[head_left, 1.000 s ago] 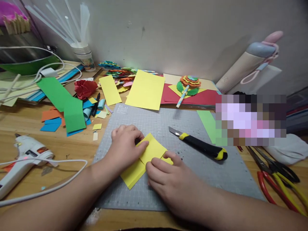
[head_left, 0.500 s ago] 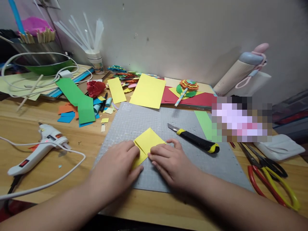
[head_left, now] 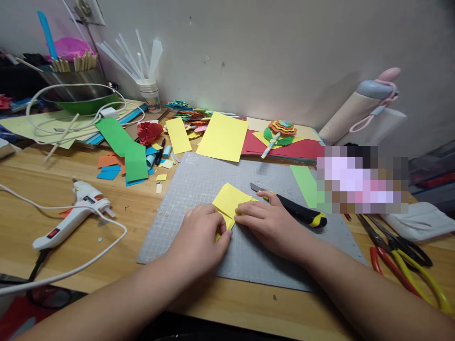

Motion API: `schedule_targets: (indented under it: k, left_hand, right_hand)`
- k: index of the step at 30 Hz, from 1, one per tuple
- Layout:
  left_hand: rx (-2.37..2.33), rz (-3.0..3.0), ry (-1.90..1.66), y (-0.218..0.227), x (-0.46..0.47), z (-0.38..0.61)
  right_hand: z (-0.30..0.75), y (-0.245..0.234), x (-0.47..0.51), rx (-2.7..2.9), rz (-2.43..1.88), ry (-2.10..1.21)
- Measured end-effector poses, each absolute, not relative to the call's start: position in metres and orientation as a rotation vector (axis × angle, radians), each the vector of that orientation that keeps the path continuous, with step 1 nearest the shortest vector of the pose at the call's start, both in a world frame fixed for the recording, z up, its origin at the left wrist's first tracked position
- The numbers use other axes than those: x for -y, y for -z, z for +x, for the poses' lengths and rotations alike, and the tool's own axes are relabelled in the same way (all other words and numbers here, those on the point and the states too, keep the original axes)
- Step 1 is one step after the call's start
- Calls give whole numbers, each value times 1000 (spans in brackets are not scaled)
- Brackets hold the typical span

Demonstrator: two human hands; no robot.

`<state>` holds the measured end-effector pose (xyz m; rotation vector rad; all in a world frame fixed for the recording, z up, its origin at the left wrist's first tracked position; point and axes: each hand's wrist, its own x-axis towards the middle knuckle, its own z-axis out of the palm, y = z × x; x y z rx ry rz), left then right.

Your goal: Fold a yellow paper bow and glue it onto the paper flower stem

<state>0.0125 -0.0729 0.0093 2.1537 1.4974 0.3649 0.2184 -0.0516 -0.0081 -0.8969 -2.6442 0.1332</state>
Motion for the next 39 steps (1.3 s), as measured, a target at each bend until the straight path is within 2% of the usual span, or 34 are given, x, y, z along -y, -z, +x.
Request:
schedule_targets:
  k: [12, 22, 39]
  left_hand:
    - [-1222, 2724, -227, -9, 88, 7]
    - [-1161, 2524, -324, -16, 101, -13]
    - [-1378, 2458, -422, -3, 91, -1]
  right_hand:
    - [222, 3, 53, 2670, -928, -239]
    - [225, -2, 51, 2809, -820, -114]
    - [229, -5, 53, 2853, -791, -208]
